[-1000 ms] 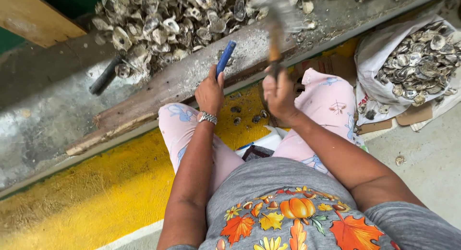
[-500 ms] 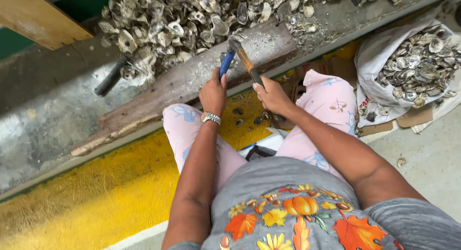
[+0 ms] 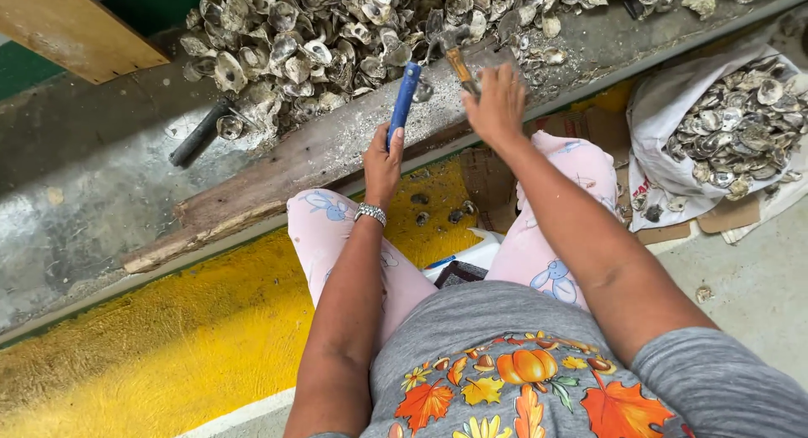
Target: The recorder is using a hammer and a blue tool to process and shuck oyster shells on a wooden board.
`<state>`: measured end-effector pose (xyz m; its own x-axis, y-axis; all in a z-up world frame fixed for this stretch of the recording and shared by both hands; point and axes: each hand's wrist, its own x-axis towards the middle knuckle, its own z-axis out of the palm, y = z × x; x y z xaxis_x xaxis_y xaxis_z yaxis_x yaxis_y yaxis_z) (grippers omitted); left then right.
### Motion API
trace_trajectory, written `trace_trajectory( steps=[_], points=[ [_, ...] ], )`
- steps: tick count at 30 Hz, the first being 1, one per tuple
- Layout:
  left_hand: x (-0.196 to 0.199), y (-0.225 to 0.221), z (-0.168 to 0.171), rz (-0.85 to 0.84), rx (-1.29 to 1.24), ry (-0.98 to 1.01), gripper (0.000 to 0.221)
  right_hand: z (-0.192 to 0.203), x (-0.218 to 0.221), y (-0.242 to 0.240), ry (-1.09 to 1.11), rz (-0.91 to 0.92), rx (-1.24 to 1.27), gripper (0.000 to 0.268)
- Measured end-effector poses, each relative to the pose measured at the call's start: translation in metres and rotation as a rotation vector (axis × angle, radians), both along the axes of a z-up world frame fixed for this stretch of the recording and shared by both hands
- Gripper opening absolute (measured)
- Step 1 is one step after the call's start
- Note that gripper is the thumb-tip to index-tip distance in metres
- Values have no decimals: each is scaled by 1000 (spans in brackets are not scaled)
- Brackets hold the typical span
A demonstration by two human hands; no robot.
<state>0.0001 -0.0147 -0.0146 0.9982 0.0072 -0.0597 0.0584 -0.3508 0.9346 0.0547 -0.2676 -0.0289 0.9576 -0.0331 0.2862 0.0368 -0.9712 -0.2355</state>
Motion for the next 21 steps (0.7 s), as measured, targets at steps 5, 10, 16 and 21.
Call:
trace_trajectory(
  steps=[5, 10, 16, 21],
  points=[
    [-4, -6, -4, -50, -30, -49, 43, 8, -11, 41, 262, 38, 819, 29],
    [-6, -2, 6, -81, -3, -72, 42, 10, -8, 42, 327, 35, 1155, 26],
    [2, 0, -3, -80, -104, 71, 42, 20, 4, 24, 373, 98, 991, 21],
    [-2, -6, 0, -34, -99, -22, 40, 13, 9, 25, 346, 113, 1070, 17]
  ],
)
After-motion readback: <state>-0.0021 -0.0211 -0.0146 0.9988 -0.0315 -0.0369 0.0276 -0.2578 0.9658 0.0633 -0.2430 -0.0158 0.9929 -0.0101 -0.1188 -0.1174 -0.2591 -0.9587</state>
